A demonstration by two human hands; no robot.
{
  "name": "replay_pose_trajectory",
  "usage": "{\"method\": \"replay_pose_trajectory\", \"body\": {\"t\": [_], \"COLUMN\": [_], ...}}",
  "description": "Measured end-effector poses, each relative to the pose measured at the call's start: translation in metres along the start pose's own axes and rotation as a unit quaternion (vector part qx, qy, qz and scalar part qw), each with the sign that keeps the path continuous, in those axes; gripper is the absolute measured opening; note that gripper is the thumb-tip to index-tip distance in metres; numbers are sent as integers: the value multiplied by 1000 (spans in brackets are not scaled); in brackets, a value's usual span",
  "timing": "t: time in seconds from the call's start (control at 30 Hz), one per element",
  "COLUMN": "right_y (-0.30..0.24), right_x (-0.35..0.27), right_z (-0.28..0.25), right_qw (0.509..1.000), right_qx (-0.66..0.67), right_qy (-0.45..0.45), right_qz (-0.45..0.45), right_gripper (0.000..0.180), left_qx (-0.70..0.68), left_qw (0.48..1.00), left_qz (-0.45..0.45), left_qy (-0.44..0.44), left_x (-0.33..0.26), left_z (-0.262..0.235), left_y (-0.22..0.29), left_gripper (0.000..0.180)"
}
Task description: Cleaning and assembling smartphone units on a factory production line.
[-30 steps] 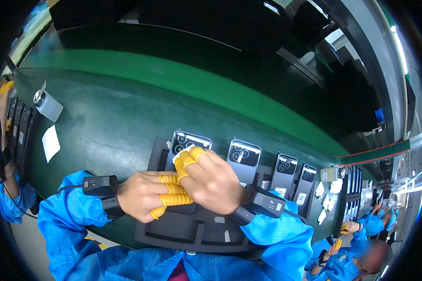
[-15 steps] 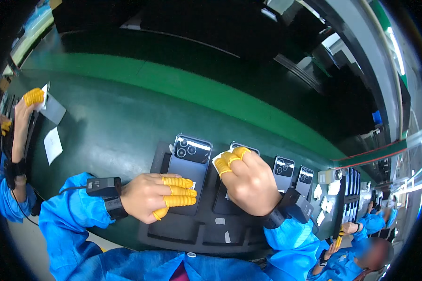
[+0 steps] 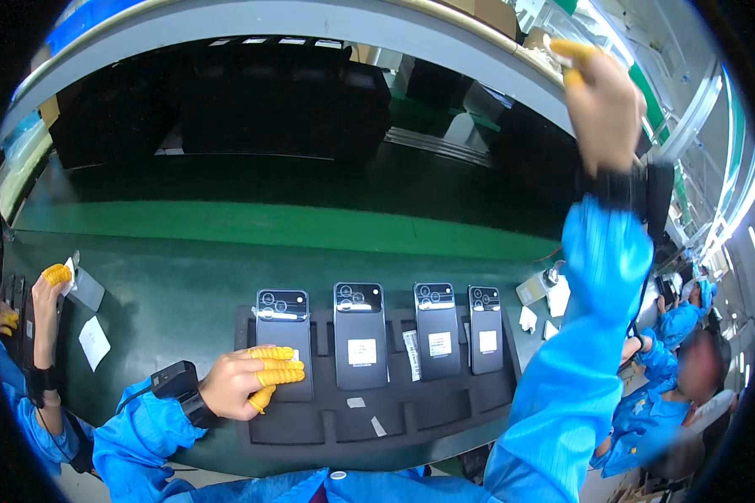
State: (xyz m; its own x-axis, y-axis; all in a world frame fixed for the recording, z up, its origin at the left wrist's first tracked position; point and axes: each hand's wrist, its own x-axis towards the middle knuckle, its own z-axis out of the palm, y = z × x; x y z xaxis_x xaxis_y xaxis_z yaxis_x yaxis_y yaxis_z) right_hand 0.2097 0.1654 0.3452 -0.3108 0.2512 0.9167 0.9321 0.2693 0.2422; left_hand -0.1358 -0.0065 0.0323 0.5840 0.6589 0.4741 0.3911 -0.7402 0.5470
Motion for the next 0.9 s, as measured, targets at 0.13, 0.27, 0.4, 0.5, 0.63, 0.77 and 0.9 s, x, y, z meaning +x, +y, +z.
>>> {"method": "replay_pose_trajectory", "body": {"t": [0.13, 0.27, 0.4, 0.5, 0.63, 0.77, 0.9], "right_y": [67, 64, 94, 81, 63, 46, 28], "right_x": [66, 74, 61, -5, -177, -321, -356], "right_z": [50, 74, 50, 22, -34, -102, -118], "right_qw": [989, 967, 952, 922, 976, 866, 790], "right_qx": [-50, -57, 39, 359, 99, 4, 101], "right_qy": [-133, -247, -302, -142, -194, -417, -425], "right_qz": [-42, 13, 30, 17, 22, 277, 430], "right_gripper": [26, 25, 37, 47, 38, 17, 28], "left_qx": [-12, -12, -7, -25, -30, -18, -3], "left_qw": [1000, 1000, 1000, 999, 999, 999, 999], "left_qz": [-14, -25, -14, -23, -37, -26, -45], "left_qy": [-2, -3, -24, -19, -26, 7, -23], "left_x": [1, -4, 2, -1, 2, 7, 10], "left_z": [2, 2, 2, 1, -1, 3, 1], "left_y": [-3, 3, 4, 2, 8, 3, 1], "left_gripper": [49, 50, 49, 50, 56, 48, 41]}}
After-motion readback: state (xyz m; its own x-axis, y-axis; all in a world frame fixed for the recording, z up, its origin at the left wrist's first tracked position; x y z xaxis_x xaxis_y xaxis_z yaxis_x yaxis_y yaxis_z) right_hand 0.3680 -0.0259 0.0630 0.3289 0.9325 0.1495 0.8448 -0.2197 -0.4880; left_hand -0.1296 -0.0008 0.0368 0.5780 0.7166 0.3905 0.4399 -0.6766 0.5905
